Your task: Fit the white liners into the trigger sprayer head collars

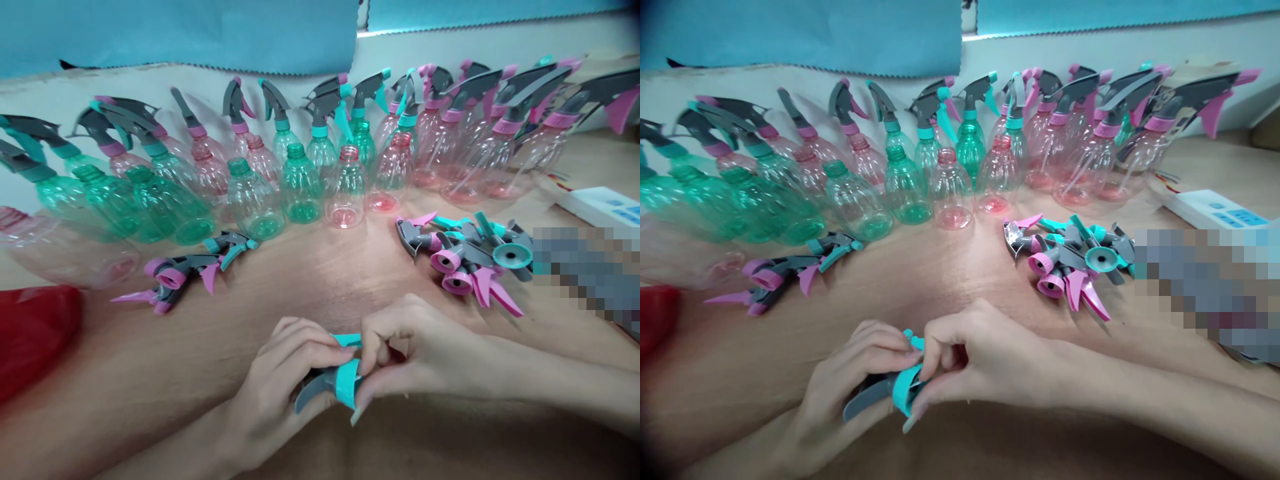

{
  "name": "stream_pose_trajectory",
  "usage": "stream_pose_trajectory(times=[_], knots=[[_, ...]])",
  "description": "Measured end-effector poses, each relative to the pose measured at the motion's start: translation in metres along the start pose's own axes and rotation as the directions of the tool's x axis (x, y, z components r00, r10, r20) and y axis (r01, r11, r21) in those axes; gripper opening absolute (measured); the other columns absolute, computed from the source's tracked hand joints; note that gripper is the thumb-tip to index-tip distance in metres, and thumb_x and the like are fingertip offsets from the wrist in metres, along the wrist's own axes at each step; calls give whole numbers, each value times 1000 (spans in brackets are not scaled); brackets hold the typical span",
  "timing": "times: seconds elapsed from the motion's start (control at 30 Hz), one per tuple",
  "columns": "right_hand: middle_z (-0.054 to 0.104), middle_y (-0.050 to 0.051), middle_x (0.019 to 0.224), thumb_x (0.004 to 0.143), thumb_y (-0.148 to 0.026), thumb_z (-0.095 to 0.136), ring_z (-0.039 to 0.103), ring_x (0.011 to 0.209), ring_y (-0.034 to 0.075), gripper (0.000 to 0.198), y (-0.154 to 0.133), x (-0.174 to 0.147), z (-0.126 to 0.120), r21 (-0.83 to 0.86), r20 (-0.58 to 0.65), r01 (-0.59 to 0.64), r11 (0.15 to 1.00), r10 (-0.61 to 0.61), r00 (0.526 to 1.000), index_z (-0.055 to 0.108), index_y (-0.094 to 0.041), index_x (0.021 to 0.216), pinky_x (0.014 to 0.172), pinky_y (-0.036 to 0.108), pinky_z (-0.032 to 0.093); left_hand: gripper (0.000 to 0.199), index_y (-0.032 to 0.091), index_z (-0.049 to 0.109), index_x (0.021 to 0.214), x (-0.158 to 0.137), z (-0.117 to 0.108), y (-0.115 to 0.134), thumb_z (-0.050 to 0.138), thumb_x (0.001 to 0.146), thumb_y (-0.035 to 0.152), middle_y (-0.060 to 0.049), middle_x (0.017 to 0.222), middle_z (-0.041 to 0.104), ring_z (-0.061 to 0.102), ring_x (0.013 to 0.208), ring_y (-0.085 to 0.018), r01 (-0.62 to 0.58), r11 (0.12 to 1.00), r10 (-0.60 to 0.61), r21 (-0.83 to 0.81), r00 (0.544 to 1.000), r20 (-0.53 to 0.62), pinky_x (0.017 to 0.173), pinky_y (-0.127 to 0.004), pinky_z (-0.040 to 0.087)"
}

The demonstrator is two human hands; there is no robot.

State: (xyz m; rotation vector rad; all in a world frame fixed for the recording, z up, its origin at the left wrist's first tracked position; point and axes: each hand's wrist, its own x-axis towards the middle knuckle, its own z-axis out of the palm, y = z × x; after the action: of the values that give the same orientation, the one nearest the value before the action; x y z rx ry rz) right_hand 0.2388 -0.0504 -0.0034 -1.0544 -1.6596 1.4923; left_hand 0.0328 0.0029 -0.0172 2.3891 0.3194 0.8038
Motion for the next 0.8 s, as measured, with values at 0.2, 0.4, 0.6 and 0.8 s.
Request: stream_pose_trajectory(times=[0.2, 0.4, 0.6, 0.8], knots=[[57, -6, 60, 70, -22, 77, 45, 51, 4, 25, 4, 1, 2, 134, 35, -37, 990, 32, 999, 55, -15, 62, 45, 15, 34, 20, 17, 58, 100, -3, 2, 2, 57, 90, 34, -4, 86, 66, 60, 80, -15, -20, 999, 20, -43, 1000, 7, 73, -29, 46], [64, -3, 66, 71, -30, 77, 51, 52, 4, 28, 2, 0, 2, 90, 75, -77, 993, 71, 995, 53, -15, 68, 44, 14, 36, 19, 16, 57, 98, -2, 2, 6, 58, 90, 33, -4, 85, 66, 60, 79, -16, 18, 997, -17, -74, 1000, 17, 72, -29, 45], [62, -4, 61, 71, -28, 77, 51, 50, 4, 23, 0, -3, -1, 38, 41, -29, 999, 28, 999, 59, -15, 71, 45, 13, 38, 18, 17, 58, 98, -3, 2, 3, 59, 89, 32, -4, 84, 66, 60, 80, -17, 39, 996, -38, -75, 999, 24, 71, -28, 46], [60, -3, 61, 73, -25, 75, 49, 51, 6, 16, -1, -1, -1, -134, 28, 77, 988, -73, 997, 71, -12, 81, 50, 16, 41, 17, 18, 59, 98, -2, 1, 4, 58, 90, 32, -5, 85, 64, 60, 79, -17, 89, 991, -91, -102, 996, -13, 69, -30, 47]])
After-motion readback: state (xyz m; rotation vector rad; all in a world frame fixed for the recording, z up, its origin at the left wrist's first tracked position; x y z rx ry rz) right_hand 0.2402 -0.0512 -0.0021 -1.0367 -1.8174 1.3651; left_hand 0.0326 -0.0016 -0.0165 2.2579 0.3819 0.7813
